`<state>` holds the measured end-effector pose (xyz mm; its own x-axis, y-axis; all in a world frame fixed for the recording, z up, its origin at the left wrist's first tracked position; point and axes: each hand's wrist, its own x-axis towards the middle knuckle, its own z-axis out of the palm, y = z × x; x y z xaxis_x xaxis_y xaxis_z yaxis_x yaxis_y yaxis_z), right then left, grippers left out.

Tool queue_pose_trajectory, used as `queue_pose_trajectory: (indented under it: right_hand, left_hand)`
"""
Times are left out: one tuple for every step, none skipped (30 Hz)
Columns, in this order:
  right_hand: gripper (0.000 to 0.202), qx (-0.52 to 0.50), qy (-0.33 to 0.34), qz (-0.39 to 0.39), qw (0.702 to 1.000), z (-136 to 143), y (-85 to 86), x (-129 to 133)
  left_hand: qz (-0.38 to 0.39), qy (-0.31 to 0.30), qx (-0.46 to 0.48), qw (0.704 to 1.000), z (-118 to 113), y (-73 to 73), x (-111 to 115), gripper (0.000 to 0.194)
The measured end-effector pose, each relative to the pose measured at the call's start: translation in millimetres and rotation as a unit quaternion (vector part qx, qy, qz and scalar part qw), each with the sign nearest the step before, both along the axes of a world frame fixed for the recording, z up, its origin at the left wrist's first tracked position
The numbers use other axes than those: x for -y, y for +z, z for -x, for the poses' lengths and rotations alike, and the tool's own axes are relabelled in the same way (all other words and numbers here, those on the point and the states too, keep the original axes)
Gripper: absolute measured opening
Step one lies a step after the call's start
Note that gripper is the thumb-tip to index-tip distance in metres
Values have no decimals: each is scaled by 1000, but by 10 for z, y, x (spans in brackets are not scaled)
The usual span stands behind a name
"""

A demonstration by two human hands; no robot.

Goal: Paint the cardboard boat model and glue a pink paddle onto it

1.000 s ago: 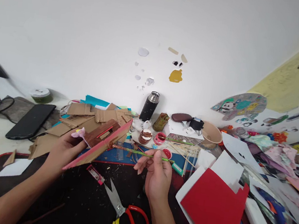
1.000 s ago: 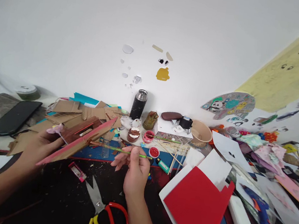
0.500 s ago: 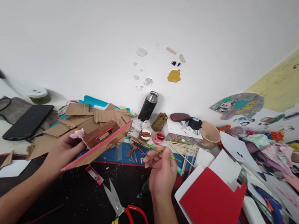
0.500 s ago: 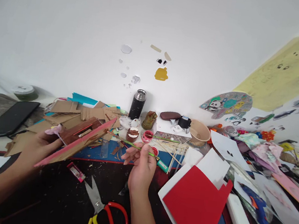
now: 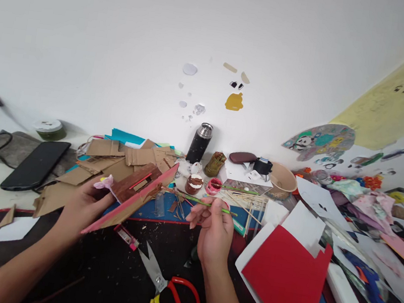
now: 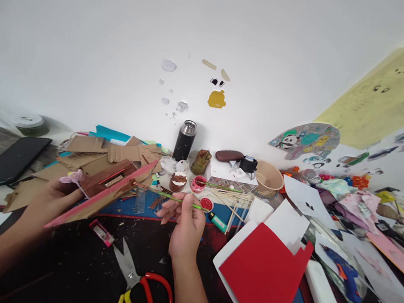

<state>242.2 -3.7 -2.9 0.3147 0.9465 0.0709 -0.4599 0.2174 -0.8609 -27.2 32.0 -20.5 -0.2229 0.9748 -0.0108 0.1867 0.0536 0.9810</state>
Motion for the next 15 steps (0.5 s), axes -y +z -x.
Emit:
queue_pose_trajectory:
  right_hand:
    - [48,-3,-11,4,1000,-9,3,-13]
    - [48,-9,-23,6,1000,-20,6,-25]
    - [48,-15,-36,8,999,-33,11,-35]
    - [48,-21,-47,9,999,-46,15,-43]
    - [48,-26,-56,9,998,-59,20,-47]
    - [48,-29,-62,8,998,-69,25,-46]
    - [48,-31,-64,7,997,-75,28,-40]
    - [48,-30,-60,6,998,-76,29,-31]
    - [48,-28,-51,5,998,-72,28,-18]
    - [48,-24,-39,2,999,-64,25,-4]
    - [48,-21,-24,0,999,-52,21,10]
    - [48,-17,-10,-2,1000,-38,14,23]
    - [48,-13,3,-4,1000,-25,7,32]
    - [47,-9,13,-5,1000,-12,1,38]
    - [47,-7,19,-5,1000,-3,-6,40]
  left_hand:
    - [-1,-2,-1,1000,3,2,0,83]
    - [-2,-3,-2,1000,6,3,-1,83]
    - [-4,-5,-3,1000,8,4,-1,82]
    - [-5,-6,-4,1000,10,4,-2,82]
    - [-6,-7,-5,1000,12,4,-2,81]
    - [-7,-9,-5,1000,14,4,-2,81]
    - [-7,-10,-7,1000,15,4,-2,80]
    - [-8,-11,-8,1000,16,4,-1,80]
    - [-9,-11,-11,1000,18,6,0,80]
    - [-10,-11,-13,1000,19,8,1,80]
    - [-12,-12,-16,1000,21,10,1,79]
    - [-13,-12,-18,1000,22,13,1,79]
    - [-15,-13,-20,1000,23,15,0,78]
    - [-16,-14,-21,1000,23,15,-1,78]
    - [-18,-14,-22,999,23,14,-2,77]
